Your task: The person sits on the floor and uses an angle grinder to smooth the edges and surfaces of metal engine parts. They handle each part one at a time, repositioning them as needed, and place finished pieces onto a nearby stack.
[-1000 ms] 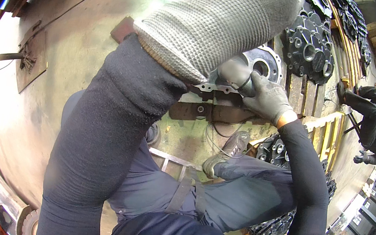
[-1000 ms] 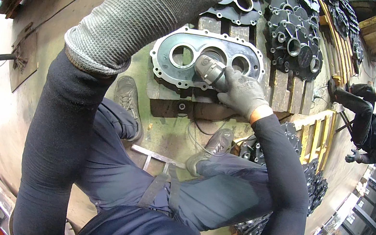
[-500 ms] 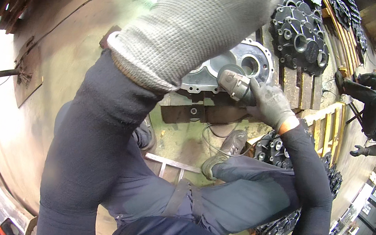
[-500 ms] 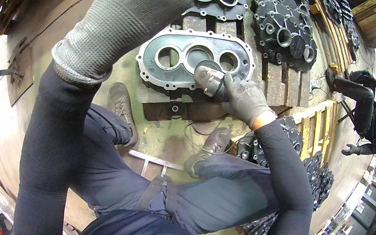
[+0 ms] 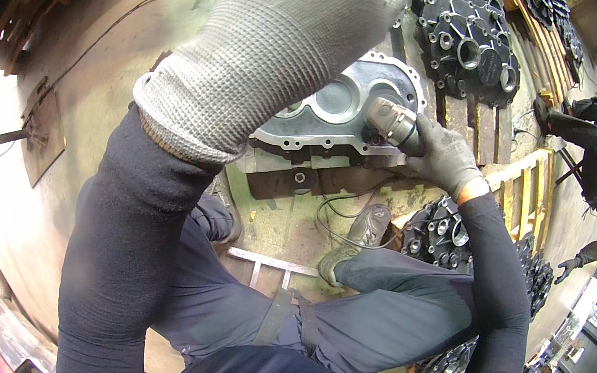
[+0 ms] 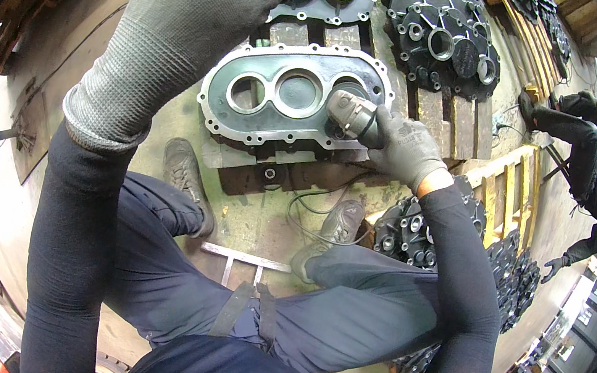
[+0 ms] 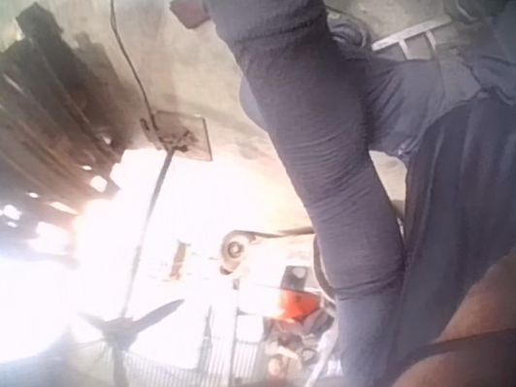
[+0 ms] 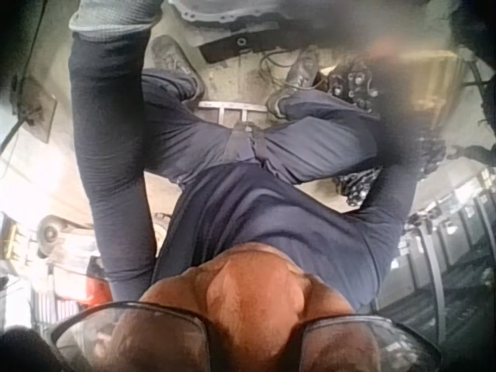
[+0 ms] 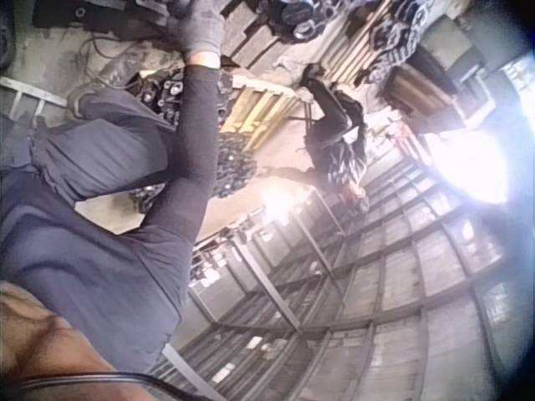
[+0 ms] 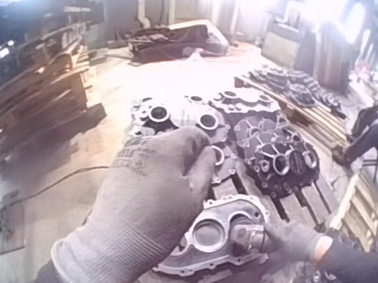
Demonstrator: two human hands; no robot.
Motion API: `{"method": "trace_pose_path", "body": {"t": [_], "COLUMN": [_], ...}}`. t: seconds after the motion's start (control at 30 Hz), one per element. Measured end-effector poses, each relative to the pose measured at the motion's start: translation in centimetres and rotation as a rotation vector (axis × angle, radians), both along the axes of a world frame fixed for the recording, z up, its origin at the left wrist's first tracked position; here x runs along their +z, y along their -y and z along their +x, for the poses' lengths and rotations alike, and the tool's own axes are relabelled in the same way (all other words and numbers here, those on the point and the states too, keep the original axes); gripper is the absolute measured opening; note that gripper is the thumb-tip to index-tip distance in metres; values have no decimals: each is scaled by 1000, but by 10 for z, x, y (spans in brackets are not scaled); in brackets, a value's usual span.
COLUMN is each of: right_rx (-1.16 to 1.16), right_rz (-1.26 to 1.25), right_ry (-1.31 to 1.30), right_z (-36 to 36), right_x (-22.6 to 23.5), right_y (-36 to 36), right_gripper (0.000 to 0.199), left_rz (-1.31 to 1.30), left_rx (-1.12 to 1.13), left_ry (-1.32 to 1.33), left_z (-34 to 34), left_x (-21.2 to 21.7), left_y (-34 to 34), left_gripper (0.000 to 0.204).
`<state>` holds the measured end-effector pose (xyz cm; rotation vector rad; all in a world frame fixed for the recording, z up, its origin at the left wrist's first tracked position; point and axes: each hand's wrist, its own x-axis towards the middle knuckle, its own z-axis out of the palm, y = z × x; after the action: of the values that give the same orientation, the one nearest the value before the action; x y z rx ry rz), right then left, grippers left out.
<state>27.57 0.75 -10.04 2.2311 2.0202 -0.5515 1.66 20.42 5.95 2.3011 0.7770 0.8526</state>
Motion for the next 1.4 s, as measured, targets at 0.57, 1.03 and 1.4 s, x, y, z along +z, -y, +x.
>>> {"method": "trace_pose_path", "body": {"t": [0.57, 1.03, 1.4], "right_rx": [-60, -316, -695], "right_rz": [-2, 49, -53], "right_ry": [1, 69, -453], "right_z": [9, 45, -5], "right_x": [12, 13, 31], "right_y": [17, 36, 1], "right_gripper": [69, 61, 68], "left_rz": [10, -50, -102], "left_rx": [-91, -85, -42], "left_ry": [66, 20, -68], "left_z": [24, 38, 32], "left_x": [-16, -15, 7], "left_y": [-15, -11, -5], "left_gripper": [25, 26, 26]}}
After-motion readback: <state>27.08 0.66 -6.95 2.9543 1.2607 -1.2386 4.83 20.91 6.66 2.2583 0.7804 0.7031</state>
